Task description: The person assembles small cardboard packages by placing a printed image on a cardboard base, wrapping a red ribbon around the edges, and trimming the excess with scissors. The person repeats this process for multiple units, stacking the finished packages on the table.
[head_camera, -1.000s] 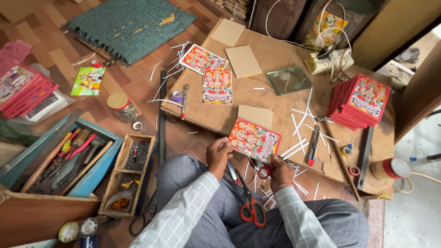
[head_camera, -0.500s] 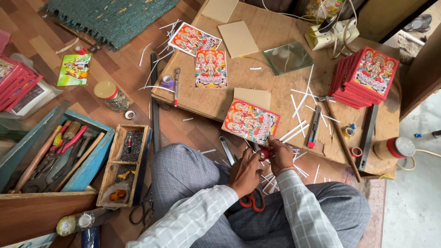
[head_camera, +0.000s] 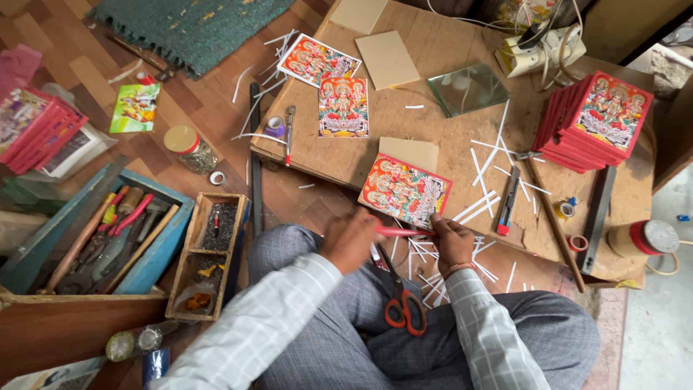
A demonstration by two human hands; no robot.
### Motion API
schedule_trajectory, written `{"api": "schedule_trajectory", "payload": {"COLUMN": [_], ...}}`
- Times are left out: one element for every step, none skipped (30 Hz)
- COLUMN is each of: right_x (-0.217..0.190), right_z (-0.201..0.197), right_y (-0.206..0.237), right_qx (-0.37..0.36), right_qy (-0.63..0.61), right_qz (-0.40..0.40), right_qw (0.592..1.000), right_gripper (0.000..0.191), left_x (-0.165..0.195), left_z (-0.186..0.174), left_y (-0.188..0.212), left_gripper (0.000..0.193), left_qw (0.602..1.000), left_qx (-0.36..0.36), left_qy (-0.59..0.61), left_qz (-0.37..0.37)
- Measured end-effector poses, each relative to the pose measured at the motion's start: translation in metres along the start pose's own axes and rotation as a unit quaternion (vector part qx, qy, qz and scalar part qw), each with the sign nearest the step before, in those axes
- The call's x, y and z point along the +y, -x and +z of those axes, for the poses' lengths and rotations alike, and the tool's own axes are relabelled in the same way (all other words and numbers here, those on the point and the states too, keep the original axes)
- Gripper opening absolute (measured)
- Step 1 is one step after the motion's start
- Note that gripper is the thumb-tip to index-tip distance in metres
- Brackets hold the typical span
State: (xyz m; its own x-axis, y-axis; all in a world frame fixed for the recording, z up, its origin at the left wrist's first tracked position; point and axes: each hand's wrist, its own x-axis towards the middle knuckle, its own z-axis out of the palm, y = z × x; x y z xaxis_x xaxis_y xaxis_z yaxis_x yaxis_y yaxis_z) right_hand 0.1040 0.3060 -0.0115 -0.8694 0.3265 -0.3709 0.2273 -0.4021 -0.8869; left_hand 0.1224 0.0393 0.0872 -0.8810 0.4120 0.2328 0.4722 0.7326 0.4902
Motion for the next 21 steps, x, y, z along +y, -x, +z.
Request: {"api": "schedule_trajectory", "payload": {"right_x": [-0.001, -0.001, -0.001, -0.001, -0.001, -0.001, -0.001, -0.001, -0.002, -0.002, -0.002, -0.003, -0.004, -0.005, -0.006, -0.007, -0.009, -0.010, -0.010, -0.009, -0.007], "right_z": [0.001, 0.002, 0.002, 0.003, 0.005, 0.006, 0.006, 0.006, 0.006, 0.006, 0.006, 0.007, 0.007, 0.009, 0.010, 0.010, 0.012, 0.012, 0.013, 0.014, 0.015], "right_y": [-0.001, -0.001, 0.000, 0.000, -0.001, -0.002, -0.003, -0.003, -0.004, -0.004, -0.004, -0.003, 0.000, 0.003, 0.007, 0.014, 0.021, 0.027, 0.035, 0.041, 0.047], "right_qx": [0.004, 0.010, 0.008, 0.003, -0.004, 0.000, 0.005, 0.009, 0.000, -0.007, -0.014, -0.009, -0.003, 0.002, 0.013, 0.022, 0.031, 0.015, 0.000, -0.015, -0.012], "right_qy": [0.007, 0.014, 0.017, 0.021, 0.024, 0.024, 0.026, 0.030, 0.021, 0.011, 0.000, 0.006, 0.013, 0.019, 0.015, 0.011, 0.009, 0.037, 0.064, 0.090, 0.129], "right_qz": [-0.002, -0.003, -0.002, -0.003, -0.005, 0.000, 0.005, 0.012, 0.019, 0.025, 0.031, 0.025, 0.020, 0.015, 0.001, -0.012, -0.025, -0.063, -0.101, -0.138, -0.164], "right_qw": [1.000, 1.000, 1.000, 1.000, 1.000, 1.000, 1.000, 0.999, 1.000, 1.000, 0.999, 1.000, 1.000, 1.000, 1.000, 1.000, 0.999, 0.997, 0.993, 0.986, 0.978], "right_gripper": [0.024, 0.024, 0.024, 0.025, 0.026, 0.025, 0.025, 0.025, 0.024, 0.023, 0.022, 0.023, 0.024, 0.025, 0.024, 0.024, 0.024, 0.024, 0.028, 0.035, 0.035], "left_x": [-0.017, -0.031, -0.043, -0.052, -0.058, -0.061, -0.062, -0.063, -0.063, -0.063, -0.065, -0.067, -0.069, -0.072, -0.076, -0.078, -0.081, -0.084, -0.086, -0.088, -0.090], "left_z": [-0.012, -0.021, -0.028, -0.032, -0.033, -0.032, -0.028, -0.024, -0.020, -0.017, -0.014, -0.011, -0.010, -0.008, -0.006, -0.004, -0.002, 0.001, 0.003, 0.005, 0.007], "left_y": [-0.004, -0.007, -0.012, -0.018, -0.023, -0.027, -0.031, -0.034, -0.036, -0.037, -0.038, -0.039, -0.039, -0.038, -0.038, -0.038, -0.038, -0.037, -0.037, -0.037, -0.036], "left_gripper": [0.020, 0.022, 0.026, 0.030, 0.034, 0.034, 0.035, 0.035, 0.033, 0.031, 0.029, 0.029, 0.029, 0.030, 0.028, 0.028, 0.028, 0.027, 0.027, 0.026, 0.026], "left_qw": [0.999, 0.997, 0.998, 0.996, 0.994, 0.993, 0.992, 0.991, 0.986, 0.981, 0.975, 0.970, 0.963, 0.956, 0.959, 0.960, 0.959, 0.959, 0.959, 0.960, 0.960], "left_qx": [0.036, 0.070, 0.059, 0.051, 0.044, 0.046, 0.048, 0.049, 0.038, 0.026, 0.014, 0.023, 0.031, 0.039, 0.050, 0.060, 0.073, 0.068, 0.063, 0.058, 0.058], "left_qy": [-0.019, -0.036, -0.012, 0.012, 0.035, 0.029, 0.024, 0.020, 0.039, 0.056, 0.074, 0.100, 0.128, 0.154, 0.174, 0.194, 0.214, 0.218, 0.220, 0.222, 0.222], "left_qz": [-0.003, -0.006, -0.035, -0.066, -0.096, -0.105, -0.114, -0.126, -0.156, -0.185, -0.210, -0.222, -0.235, -0.247, -0.220, -0.193, -0.168, -0.167, -0.165, -0.162, -0.160]}}
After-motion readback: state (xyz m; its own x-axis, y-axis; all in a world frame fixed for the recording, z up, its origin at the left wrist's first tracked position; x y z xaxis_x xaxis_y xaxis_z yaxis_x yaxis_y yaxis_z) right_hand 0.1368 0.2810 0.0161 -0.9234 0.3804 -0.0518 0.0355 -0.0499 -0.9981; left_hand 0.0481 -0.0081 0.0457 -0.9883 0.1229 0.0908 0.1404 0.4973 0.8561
